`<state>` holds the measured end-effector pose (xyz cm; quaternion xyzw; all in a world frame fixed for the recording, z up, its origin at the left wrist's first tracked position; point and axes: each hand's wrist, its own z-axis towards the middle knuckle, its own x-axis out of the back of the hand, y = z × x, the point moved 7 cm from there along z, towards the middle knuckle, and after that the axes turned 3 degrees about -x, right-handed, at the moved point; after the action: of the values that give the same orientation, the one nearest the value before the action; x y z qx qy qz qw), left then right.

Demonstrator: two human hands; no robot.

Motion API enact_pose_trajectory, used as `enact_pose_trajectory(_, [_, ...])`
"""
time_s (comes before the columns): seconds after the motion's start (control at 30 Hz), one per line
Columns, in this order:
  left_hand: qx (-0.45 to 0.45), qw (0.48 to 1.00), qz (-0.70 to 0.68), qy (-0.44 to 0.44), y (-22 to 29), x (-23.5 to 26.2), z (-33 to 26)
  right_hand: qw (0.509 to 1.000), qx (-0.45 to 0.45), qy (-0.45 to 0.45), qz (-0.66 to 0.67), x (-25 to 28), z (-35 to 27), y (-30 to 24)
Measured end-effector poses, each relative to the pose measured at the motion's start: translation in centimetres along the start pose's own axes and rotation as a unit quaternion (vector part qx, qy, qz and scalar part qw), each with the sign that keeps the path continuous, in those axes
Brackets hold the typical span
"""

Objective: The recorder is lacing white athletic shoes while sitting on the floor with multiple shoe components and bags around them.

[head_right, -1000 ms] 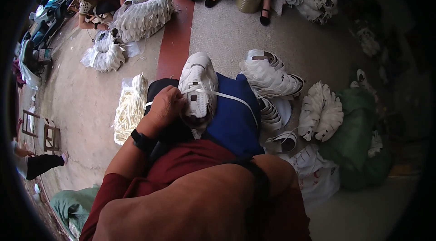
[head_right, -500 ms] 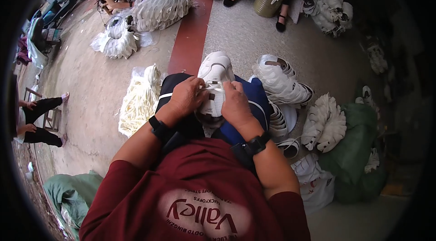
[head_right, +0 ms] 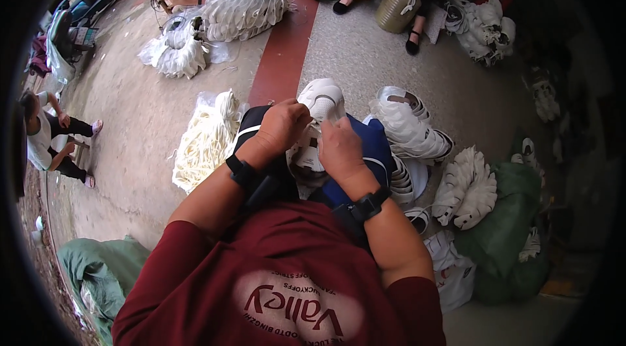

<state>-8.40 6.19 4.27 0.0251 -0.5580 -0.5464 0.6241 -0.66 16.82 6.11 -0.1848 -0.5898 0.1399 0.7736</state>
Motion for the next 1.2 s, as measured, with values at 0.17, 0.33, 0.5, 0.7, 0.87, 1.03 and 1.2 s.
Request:
enact_pose_trajectory(0.17, [0.028, 0.999, 0.007, -0.024, -0.4, -0.1, -0.5, 1.000, 0.002, 0.018, 0.009, -1.0, 1.1, 2.1])
enact_pose_trajectory(0.33, [0.047, 0.999, 0.001, -0.015, -1.0, -0.7, -0.6, 0.978, -0.106, -0.123, 0.134, -1.9, 2.9, 3.9])
enact_pose_trajectory(0.5, [0.059, 0.998, 0.002, -0.028, -0.7, -1.3, -1.1, 0.954, -0.224, -0.147, 0.136, -3.7, 2.4, 7.6])
enact_pose_trajectory(0.7, [0.049, 0.998, 0.016, -0.048, -0.1, -2.1, -1.6, 0.829, -0.330, -0.124, 0.433, -5.2, 0.4, 8.8])
enact_pose_trajectory(0.87, [0.087, 0.994, -0.005, -0.071, -1.1, -2.8, -0.6, 0.778, -0.349, -0.116, 0.509, -5.7, 0.1, 10.1])
enact_pose_trajectory(1.03, [0.125, 0.983, -0.099, -0.093, -3.0, -3.0, -0.3, 0.887, -0.247, -0.097, 0.377, -4.5, 0.8, 9.8])
enact_pose_trajectory(1.2, [0.129, 0.981, -0.130, -0.061, -4.1, -1.8, 0.5, 0.983, -0.094, -0.084, 0.133, -1.4, 1.0, 6.0])
